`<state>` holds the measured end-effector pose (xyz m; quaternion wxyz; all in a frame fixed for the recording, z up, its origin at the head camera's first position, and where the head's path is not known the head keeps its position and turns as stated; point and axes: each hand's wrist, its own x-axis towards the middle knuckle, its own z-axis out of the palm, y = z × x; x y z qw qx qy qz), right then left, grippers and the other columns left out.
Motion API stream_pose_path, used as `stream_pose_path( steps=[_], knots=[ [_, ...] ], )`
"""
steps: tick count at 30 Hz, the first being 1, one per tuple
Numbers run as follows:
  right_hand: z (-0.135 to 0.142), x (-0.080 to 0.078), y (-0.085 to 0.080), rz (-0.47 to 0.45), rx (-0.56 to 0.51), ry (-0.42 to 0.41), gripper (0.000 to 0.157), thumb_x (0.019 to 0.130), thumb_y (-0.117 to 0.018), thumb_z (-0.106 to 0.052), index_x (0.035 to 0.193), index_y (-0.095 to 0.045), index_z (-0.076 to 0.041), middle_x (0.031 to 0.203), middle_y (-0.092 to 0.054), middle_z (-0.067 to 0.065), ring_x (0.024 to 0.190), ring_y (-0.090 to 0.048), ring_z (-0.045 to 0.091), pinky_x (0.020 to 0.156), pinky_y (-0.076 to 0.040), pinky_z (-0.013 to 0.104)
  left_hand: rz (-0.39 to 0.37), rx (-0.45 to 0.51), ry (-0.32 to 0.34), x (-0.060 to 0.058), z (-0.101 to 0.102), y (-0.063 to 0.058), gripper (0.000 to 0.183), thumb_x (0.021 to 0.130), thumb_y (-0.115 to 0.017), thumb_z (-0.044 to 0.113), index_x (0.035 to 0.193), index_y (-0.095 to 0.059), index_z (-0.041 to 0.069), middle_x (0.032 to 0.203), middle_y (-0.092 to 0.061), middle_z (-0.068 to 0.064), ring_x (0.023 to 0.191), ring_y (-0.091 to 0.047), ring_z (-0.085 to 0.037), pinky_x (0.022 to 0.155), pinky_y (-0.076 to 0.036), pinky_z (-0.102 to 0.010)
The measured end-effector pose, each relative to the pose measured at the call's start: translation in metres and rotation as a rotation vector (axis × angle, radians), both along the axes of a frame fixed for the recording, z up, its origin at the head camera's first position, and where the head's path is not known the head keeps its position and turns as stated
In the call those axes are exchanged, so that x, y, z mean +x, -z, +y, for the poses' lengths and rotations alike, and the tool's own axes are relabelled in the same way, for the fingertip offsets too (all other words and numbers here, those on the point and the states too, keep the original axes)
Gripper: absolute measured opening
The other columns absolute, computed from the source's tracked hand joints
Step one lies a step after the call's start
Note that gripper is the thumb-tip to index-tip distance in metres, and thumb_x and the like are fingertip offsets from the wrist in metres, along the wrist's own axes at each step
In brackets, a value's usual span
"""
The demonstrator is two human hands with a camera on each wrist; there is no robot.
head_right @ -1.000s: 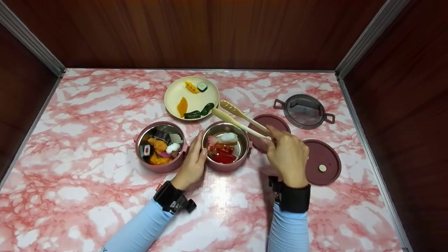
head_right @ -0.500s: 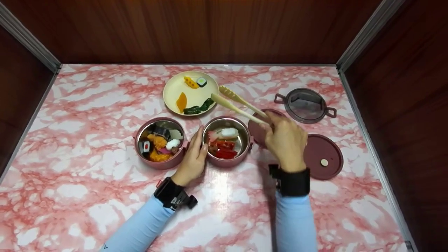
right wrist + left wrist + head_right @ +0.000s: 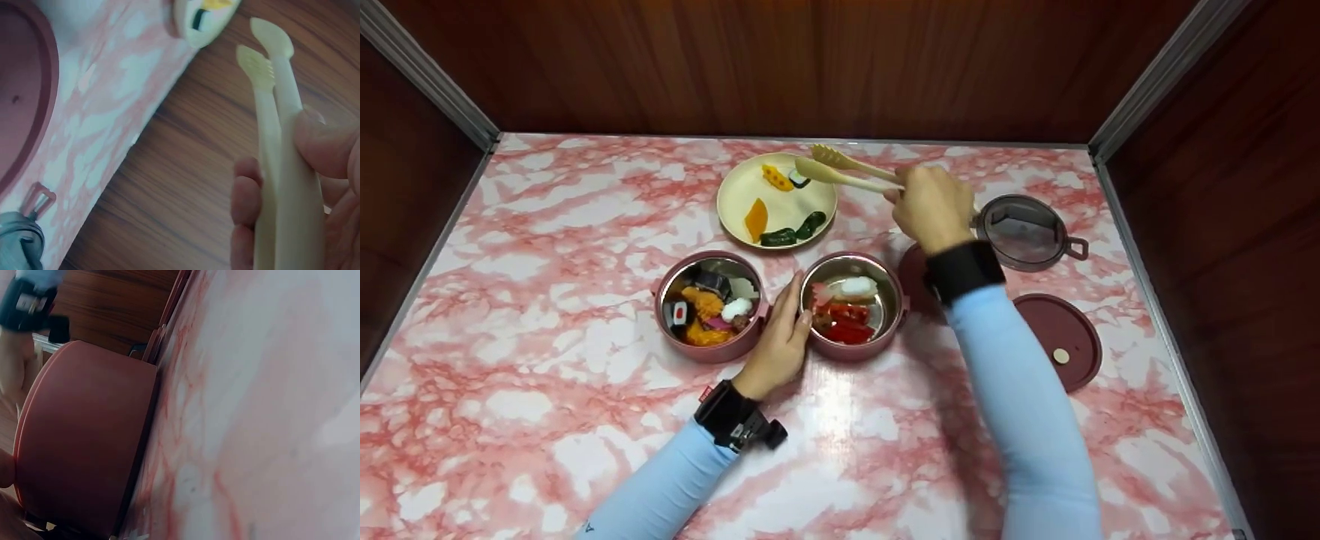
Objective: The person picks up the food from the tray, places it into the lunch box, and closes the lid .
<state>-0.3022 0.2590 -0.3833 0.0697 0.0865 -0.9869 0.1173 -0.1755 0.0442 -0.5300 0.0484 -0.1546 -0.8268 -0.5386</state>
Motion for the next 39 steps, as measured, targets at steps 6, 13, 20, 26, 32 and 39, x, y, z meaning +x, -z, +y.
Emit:
stream_pose_path(
  steps=[6, 13, 20, 26, 32, 39],
  knots=[
    [-0.017, -0.029, 0.007, -0.026, 0.088, 0.001, 0.022, 0.094, -0.063, -0.027, 0.110, -0.073, -0.015, 0.094, -0.070, 0.021, 0.089, -0.061, 0.049, 0.071, -0.044, 0.065, 0.014, -0.002, -0.002, 0.002, 0.002, -0.001, 0.059, 0.104, -0.039, 0.010, 0.156, -0.015, -0.003, 0.157, -0.023, -0.026, 0.144, -0.027, -0.035, 0.118, -0.025, -0.042],
    [-0.030, -0.039, 0.014, -0.050, 0.132, -0.003, 0.018, 0.093, -0.063, -0.025, 0.102, -0.073, -0.012, 0.093, -0.069, 0.021, 0.086, -0.062, 0.049, 0.070, -0.046, 0.067, 0.017, -0.013, 0.003, 0.004, 0.003, -0.002, 0.059, 0.104, -0.041, 0.010, 0.156, -0.016, -0.003, 0.157, -0.023, -0.026, 0.144, -0.027, -0.036, 0.118, -0.025, -0.043],
    [-0.038, -0.040, 0.016, -0.062, 0.172, 0.003, 0.022, 0.094, -0.062, -0.029, 0.102, -0.073, -0.013, 0.094, -0.069, 0.023, 0.082, -0.061, 0.051, 0.068, -0.047, 0.064, -0.001, -0.014, 0.005, 0.004, 0.004, -0.003, 0.059, 0.105, -0.040, 0.012, 0.156, -0.014, -0.002, 0.158, -0.021, -0.026, 0.144, -0.025, -0.036, 0.118, -0.024, -0.044],
    [-0.039, -0.042, 0.020, -0.065, 0.180, 0.019, 0.022, 0.093, -0.063, -0.027, 0.104, -0.073, -0.012, 0.093, -0.069, 0.024, 0.082, -0.062, 0.050, 0.068, -0.047, 0.064, 0.010, -0.016, 0.003, 0.004, 0.003, -0.001, 0.058, 0.105, -0.040, 0.012, 0.156, -0.015, -0.002, 0.158, -0.023, -0.023, 0.144, -0.028, -0.035, 0.117, -0.026, -0.043],
    [-0.040, -0.044, 0.022, -0.098, 0.167, 0.023, 0.021, 0.092, -0.064, -0.027, 0.103, -0.073, -0.011, 0.095, -0.068, 0.025, 0.085, -0.061, 0.050, 0.071, -0.047, 0.066, -0.001, -0.009, 0.006, 0.002, 0.001, -0.002, 0.060, 0.105, -0.040, 0.012, 0.157, -0.014, -0.001, 0.159, -0.021, -0.022, 0.144, -0.027, -0.035, 0.117, -0.027, -0.043],
    [-0.043, -0.045, 0.021, -0.157, 0.162, 0.022, 0.023, 0.093, -0.064, -0.028, 0.108, -0.073, -0.012, 0.097, -0.067, 0.024, 0.085, -0.062, 0.049, 0.069, -0.049, 0.065, 0.024, -0.018, -0.004, 0.001, -0.001, -0.002, 0.059, 0.104, -0.041, 0.011, 0.156, -0.015, -0.003, 0.157, -0.023, -0.024, 0.143, -0.029, -0.035, 0.116, -0.028, -0.042]
  ],
)
